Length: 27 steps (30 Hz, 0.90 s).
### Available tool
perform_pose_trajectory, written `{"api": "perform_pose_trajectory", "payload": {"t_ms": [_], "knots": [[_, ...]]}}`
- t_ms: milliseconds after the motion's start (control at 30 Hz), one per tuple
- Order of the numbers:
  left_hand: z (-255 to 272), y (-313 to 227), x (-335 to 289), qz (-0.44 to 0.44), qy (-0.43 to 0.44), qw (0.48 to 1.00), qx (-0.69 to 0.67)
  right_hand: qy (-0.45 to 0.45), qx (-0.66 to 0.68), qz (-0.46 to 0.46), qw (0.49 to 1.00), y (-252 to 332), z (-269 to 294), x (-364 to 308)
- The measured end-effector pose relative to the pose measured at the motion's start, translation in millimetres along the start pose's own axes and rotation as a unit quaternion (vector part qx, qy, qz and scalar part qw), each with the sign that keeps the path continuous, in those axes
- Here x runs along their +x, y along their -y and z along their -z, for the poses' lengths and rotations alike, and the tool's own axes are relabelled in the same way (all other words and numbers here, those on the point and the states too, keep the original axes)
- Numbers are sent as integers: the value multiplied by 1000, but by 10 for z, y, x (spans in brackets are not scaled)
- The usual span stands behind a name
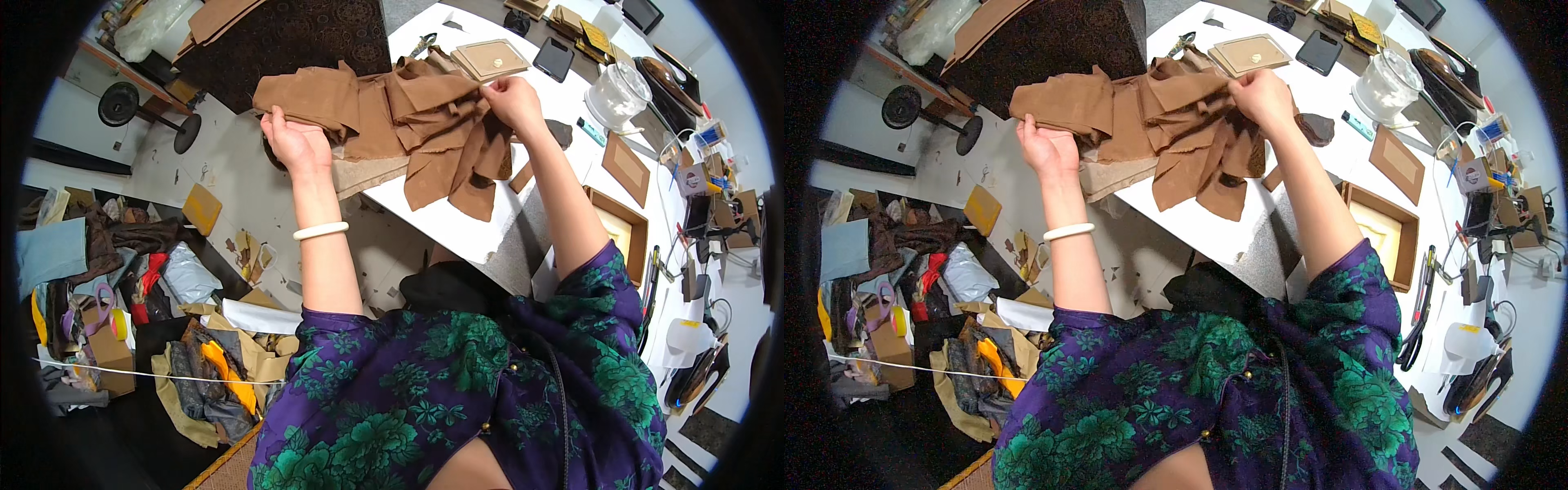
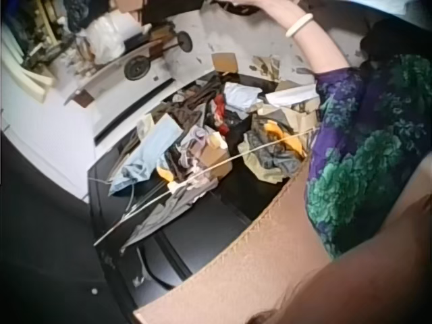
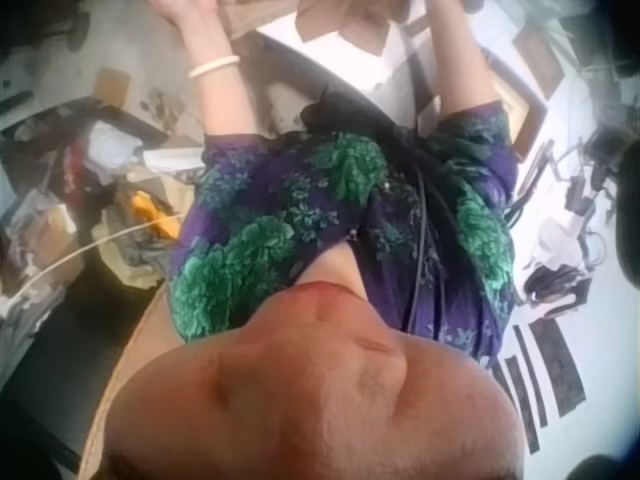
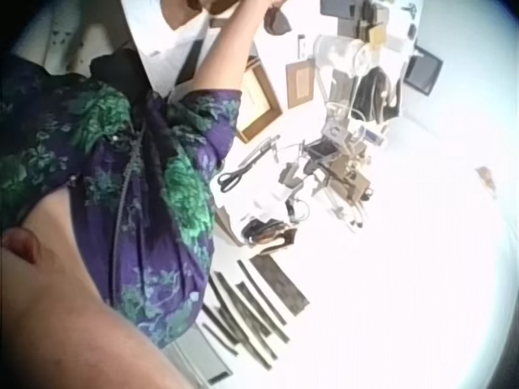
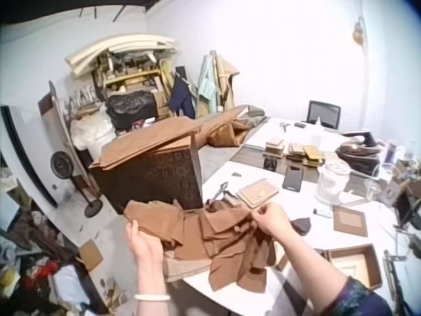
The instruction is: The person arranges brown leather pieces inside a rectangular wooden box, folding and tucking them to fit the interior. They then use a yellow utility knife to trim excess leather along the box edges. The person continues to adjust and press the leather into place.
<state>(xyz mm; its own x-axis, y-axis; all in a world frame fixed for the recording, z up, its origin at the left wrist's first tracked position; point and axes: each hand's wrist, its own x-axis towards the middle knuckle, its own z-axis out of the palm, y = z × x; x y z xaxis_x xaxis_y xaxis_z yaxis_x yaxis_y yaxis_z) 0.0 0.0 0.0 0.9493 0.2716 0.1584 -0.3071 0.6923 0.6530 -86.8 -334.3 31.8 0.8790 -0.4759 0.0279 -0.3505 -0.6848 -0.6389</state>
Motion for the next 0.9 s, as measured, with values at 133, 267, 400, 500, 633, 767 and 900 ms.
{"api": "perform_pose_trajectory", "payload": {"t_ms": [133,267,400,500,633,767,900], "knots": [[-39,-43,29,10,-2,1000,-11,-74,-164,117,977,224,-156,-295],[-63,3,-3,30,12,998,-52,-11,-163,236,958,748,-465,-470],[-191,96,-157,43,-3,998,-52,-5,-210,194,958,645,-697,-267],[-108,-8,-211,38,-4,998,-54,10,13,131,991,551,-450,-222],[-114,-57,-180,45,13,997,-60,-47,253,26,966,150,237,-14],[-130,-13,-174,57,22,995,-78,-8,459,-65,886,-47,663,-8],[-190,35,-194,64,-8,996,-67,-34,385,-83,919,-201,878,-35]]}}
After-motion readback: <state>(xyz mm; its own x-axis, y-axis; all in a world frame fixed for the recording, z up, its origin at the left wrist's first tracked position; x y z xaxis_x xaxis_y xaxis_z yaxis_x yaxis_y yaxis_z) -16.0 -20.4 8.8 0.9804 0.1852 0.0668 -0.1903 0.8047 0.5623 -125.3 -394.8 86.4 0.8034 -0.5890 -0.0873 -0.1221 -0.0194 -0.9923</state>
